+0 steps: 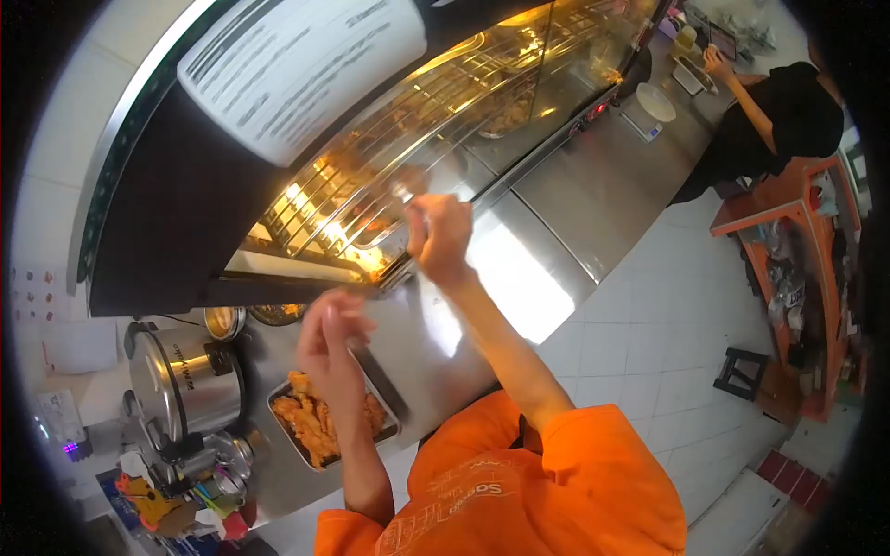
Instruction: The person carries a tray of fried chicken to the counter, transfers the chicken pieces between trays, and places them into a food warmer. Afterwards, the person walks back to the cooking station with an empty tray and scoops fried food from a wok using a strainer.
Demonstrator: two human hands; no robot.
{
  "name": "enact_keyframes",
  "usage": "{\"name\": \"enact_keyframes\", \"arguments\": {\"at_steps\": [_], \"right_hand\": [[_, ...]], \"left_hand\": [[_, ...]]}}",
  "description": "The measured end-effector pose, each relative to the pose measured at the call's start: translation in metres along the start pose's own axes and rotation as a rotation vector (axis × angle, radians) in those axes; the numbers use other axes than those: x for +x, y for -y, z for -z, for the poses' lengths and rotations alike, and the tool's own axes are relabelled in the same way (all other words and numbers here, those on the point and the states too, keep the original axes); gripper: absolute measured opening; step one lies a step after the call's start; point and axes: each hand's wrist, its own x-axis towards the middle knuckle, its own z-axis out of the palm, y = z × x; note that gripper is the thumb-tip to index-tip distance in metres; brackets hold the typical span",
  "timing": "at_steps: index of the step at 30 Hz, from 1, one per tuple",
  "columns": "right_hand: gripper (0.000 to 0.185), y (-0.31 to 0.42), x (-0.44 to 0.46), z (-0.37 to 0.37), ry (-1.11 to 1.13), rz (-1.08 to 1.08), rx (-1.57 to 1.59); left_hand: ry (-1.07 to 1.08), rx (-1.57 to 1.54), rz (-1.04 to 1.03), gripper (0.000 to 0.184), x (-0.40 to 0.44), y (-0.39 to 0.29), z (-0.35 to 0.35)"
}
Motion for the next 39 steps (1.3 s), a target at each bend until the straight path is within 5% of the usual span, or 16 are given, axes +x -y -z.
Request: {"name": "enact_keyframes", "arguments": {"at_steps": [2,3,5,6,11,14,15,20,24,26,28,30,34,36,39], "right_hand": [[0.019,-0.03,0.022,0.014,-0.08,-0.159,-0.131],[0.015,-0.045,0.035,0.025,-0.102,-0.171,-0.173],[0.013,-0.074,0.064,0.043,-0.14,-0.193,-0.266],[0.011,-0.088,0.074,0.051,-0.133,-0.226,-0.321],[0.012,-0.14,0.113,0.092,-0.137,-0.111,-0.458],[0.015,-0.147,0.115,0.1,-0.103,-0.081,-0.433],[0.015,-0.145,0.116,0.101,-0.106,-0.084,-0.427],[0.011,-0.11,0.105,0.091,-0.213,-0.457,-0.105],[0.013,-0.044,0.084,0.062,0.144,-0.723,0.472],[0.022,-0.008,0.102,0.044,0.189,-0.519,0.426],[0.023,0.018,0.114,0.01,0.362,-0.711,0.626],[0.019,0.043,0.141,-0.005,0.517,-1.331,1.328],[0.02,0.063,0.144,-0.042,0.43,-1.317,1.497],[0.014,0.068,0.151,-0.041,0.382,-1.504,1.298],[0.017,0.062,0.145,-0.036,0.361,-1.393,1.141]], "left_hand": [[-0.035,-0.428,0.293,0.034,0.02,-0.042,-0.034],[-0.032,-0.444,0.282,0.034,0.029,-0.044,-0.038],[0.253,-0.872,0.335,0.038,0.055,-0.042,-0.042],[0.105,-0.888,0.417,0.037,0.064,-0.061,-0.055],[0.07,-1.107,0.507,0.022,0.096,-0.056,-0.071],[-0.079,-1.084,0.545,0.018,0.106,-0.055,-0.081],[-0.074,-1.119,0.525,0.029,0.115,-0.048,-0.082],[-0.201,-1.097,0.483,0.025,0.141,-0.044,-0.084],[-0.198,-1.15,0.483,0.014,0.138,-0.044,-0.081],[-0.099,-0.935,0.323,0.014,0.111,-0.048,-0.083],[-0.229,-0.833,0.296,0.015,0.082,-0.047,-0.097],[-0.417,-0.721,0.267,0.014,0.051,-0.046,-0.107],[-0.501,-0.523,0.208,0.014,0.008,-0.031,-0.102],[-0.473,-0.424,0.195,0.014,-0.009,-0.027,-0.093],[-0.492,-0.359,0.17,0.014,-0.034,-0.022,-0.075]]}}
